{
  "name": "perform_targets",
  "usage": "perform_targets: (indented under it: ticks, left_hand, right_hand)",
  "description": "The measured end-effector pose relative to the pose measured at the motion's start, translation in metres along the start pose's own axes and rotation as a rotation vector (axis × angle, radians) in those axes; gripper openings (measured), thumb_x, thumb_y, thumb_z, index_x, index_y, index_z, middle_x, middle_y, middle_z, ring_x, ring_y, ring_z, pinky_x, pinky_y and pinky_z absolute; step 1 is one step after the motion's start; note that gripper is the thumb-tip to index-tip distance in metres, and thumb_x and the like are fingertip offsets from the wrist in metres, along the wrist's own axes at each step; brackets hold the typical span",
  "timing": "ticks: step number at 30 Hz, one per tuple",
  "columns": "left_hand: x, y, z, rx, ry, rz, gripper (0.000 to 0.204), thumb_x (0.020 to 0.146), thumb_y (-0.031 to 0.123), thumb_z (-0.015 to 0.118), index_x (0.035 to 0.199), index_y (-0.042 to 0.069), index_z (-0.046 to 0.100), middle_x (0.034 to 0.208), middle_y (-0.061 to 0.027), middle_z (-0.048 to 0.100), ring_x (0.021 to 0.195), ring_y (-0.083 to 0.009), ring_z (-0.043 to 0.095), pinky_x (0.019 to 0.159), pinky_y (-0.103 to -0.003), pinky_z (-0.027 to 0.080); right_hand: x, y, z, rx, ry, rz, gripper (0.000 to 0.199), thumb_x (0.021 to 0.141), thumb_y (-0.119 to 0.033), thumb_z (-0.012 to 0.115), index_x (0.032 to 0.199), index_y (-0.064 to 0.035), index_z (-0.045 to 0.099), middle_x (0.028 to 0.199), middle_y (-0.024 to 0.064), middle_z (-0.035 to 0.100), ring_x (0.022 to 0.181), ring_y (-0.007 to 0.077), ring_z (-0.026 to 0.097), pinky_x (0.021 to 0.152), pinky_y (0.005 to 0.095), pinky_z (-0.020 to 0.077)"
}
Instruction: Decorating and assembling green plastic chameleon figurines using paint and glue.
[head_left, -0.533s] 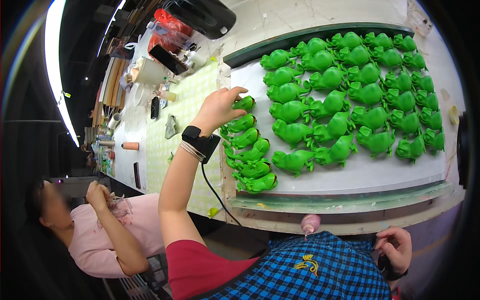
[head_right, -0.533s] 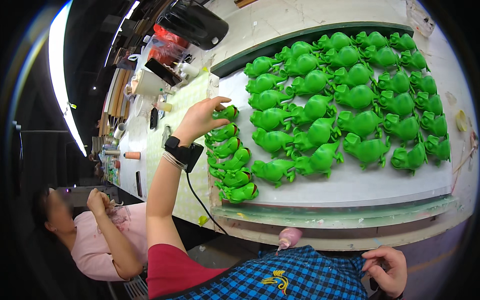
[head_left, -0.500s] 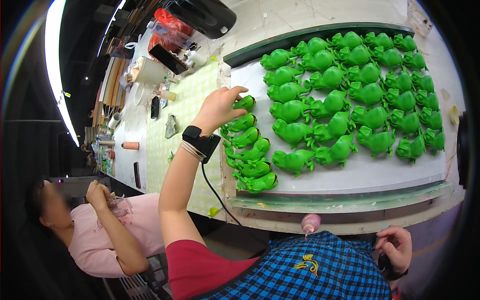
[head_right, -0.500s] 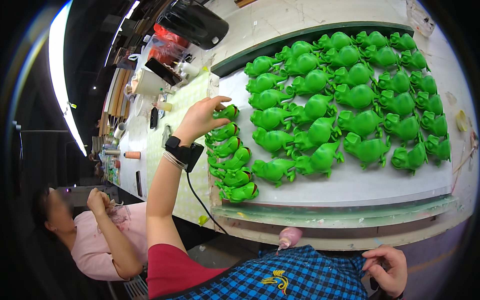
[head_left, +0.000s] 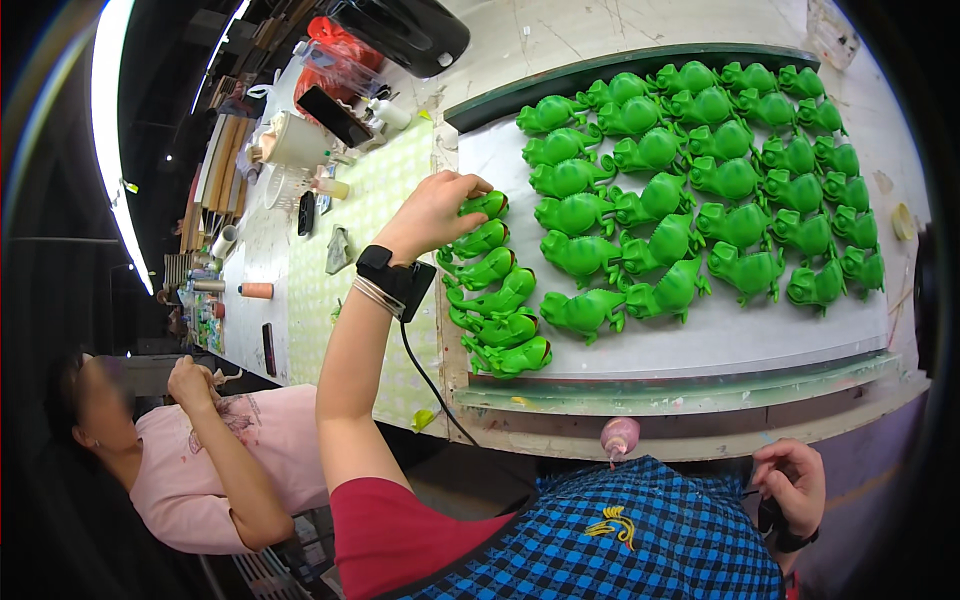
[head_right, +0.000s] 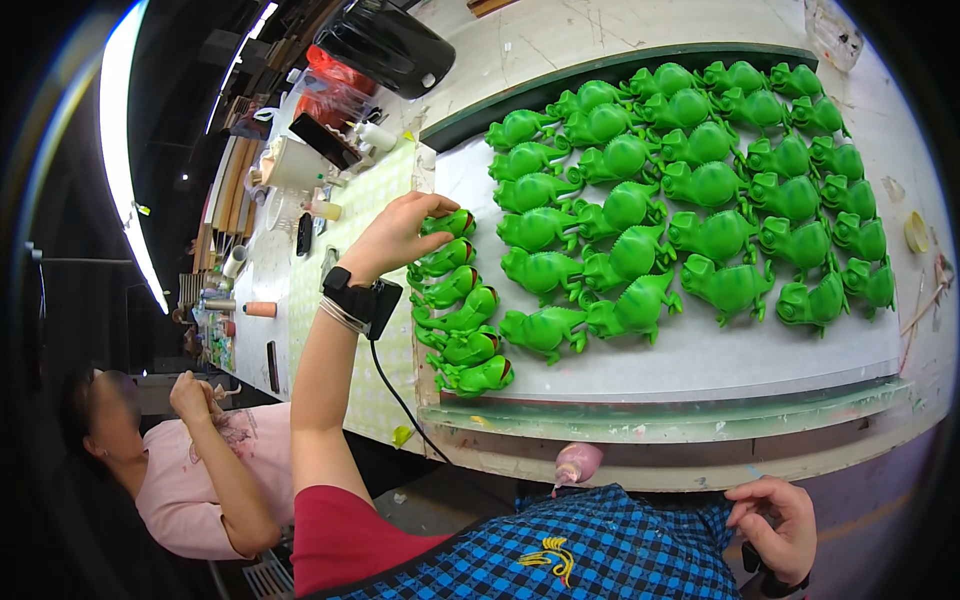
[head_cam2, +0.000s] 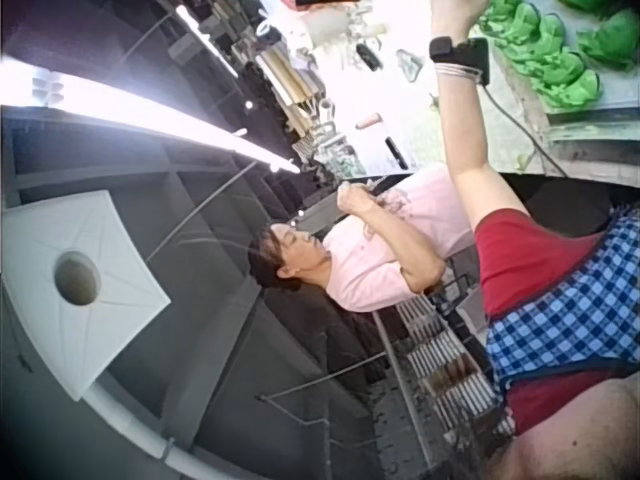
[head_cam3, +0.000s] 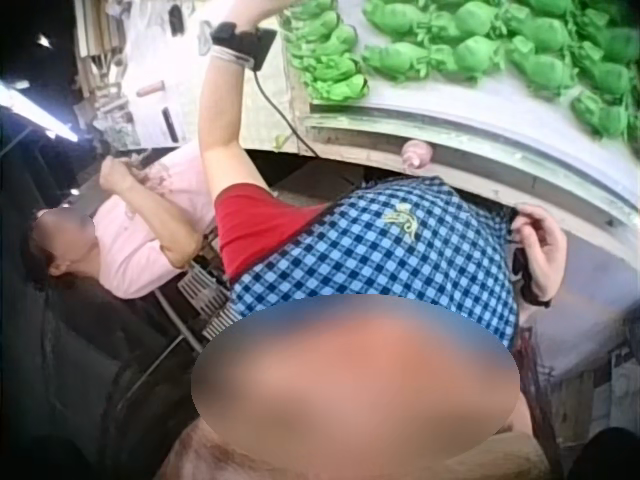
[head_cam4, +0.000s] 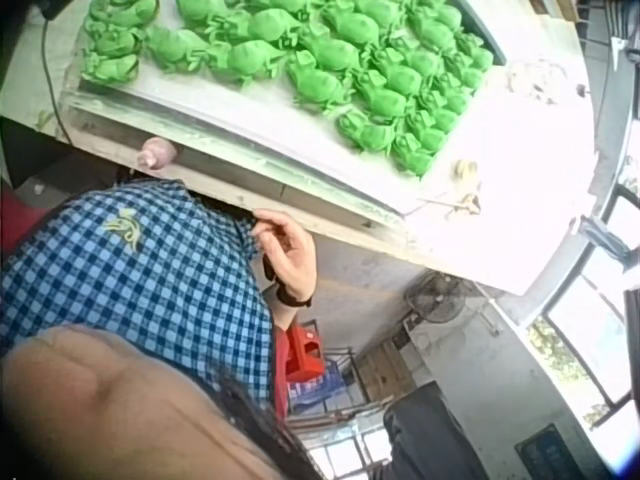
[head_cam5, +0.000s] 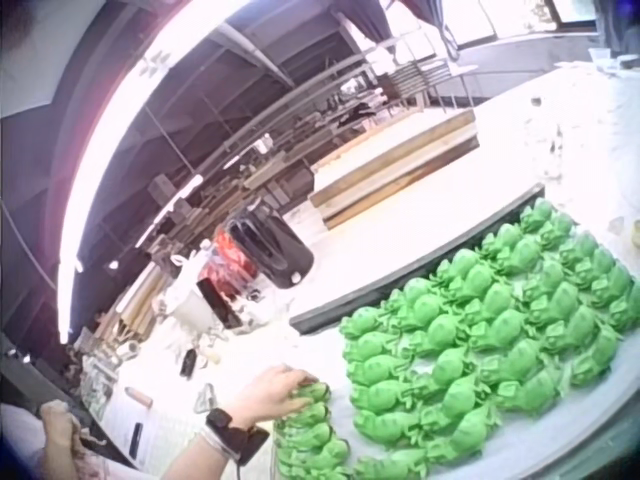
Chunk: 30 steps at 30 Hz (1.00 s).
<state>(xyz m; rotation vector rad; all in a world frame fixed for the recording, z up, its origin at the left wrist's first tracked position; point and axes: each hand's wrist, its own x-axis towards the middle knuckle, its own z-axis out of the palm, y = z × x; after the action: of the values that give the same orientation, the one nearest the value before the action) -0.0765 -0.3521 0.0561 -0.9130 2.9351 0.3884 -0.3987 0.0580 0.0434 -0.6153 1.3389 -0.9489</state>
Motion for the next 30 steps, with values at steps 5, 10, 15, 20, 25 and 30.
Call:
perform_targets:
  ticks: [5,10,15,20,25,30]
  left_hand:
    - [-0.003,0.000,0.004,0.026,0.019,0.021,0.038,0.072,0.011,0.064,0.108,0.004,0.055,0.095,-0.0125,0.060,0.092,-0.0258,0.056,0.082,-0.034,0.044]
    - [-0.005,0.003,0.004,0.051,0.022,-0.091,0.045,0.073,0.011,0.062,0.116,0.005,0.050,0.101,-0.0120,0.059,0.096,-0.0261,0.055,0.085,-0.034,0.043]
    - [-0.010,0.011,-0.003,0.002,0.053,-0.033,0.049,0.073,0.010,0.061,0.120,0.005,0.047,0.104,-0.0117,0.059,0.100,-0.0259,0.053,0.087,-0.033,0.041]
    - [-0.028,0.019,-0.015,0.002,0.143,-0.061,0.052,0.073,0.010,0.062,0.122,0.004,0.045,0.110,-0.0131,0.056,0.104,-0.0256,0.051,0.090,-0.033,0.039]
    - [-0.054,0.033,-0.037,0.048,0.256,-0.166,0.050,0.076,0.011,0.063,0.122,0.003,0.045,0.113,-0.0138,0.054,0.106,-0.0246,0.051,0.091,-0.033,0.039]
    - [-0.065,0.053,-0.056,0.039,0.289,-0.230,0.039,0.077,0.011,0.063,0.114,0.004,0.053,0.110,-0.0133,0.057,0.109,-0.0251,0.051,0.091,-0.033,0.039]
  right_hand:
    - [-0.001,0.000,0.000,0.044,0.024,-0.084,0.025,0.079,-0.011,0.058,0.097,0.0066,0.056,0.072,0.0088,0.060,0.058,0.0072,0.053,0.053,0.0169,0.0427]
    - [-0.002,0.001,0.000,0.033,0.039,-0.101,0.026,0.079,-0.013,0.059,0.096,0.0063,0.056,0.071,0.0086,0.060,0.057,0.0073,0.053,0.052,0.0170,0.0424]
    - [-0.003,0.002,-0.001,-0.018,0.020,-0.062,0.025,0.079,-0.013,0.059,0.095,0.0061,0.056,0.070,0.0085,0.059,0.056,0.0074,0.054,0.051,0.0171,0.0424]
    - [-0.006,0.001,-0.002,0.031,0.023,-0.153,0.024,0.078,-0.011,0.059,0.095,0.0063,0.056,0.070,0.0086,0.059,0.057,0.0077,0.054,0.051,0.0171,0.0425]
    - [-0.007,-0.001,-0.002,0.029,0.004,-0.185,0.023,0.078,-0.009,0.058,0.095,0.0064,0.056,0.071,0.0087,0.058,0.057,0.0083,0.054,0.051,0.0174,0.0428]
    - [-0.009,-0.003,-0.003,-0.055,-0.022,-0.168,0.024,0.078,-0.010,0.059,0.095,0.0063,0.057,0.070,0.0084,0.058,0.058,0.0085,0.055,0.051,0.0179,0.0430]
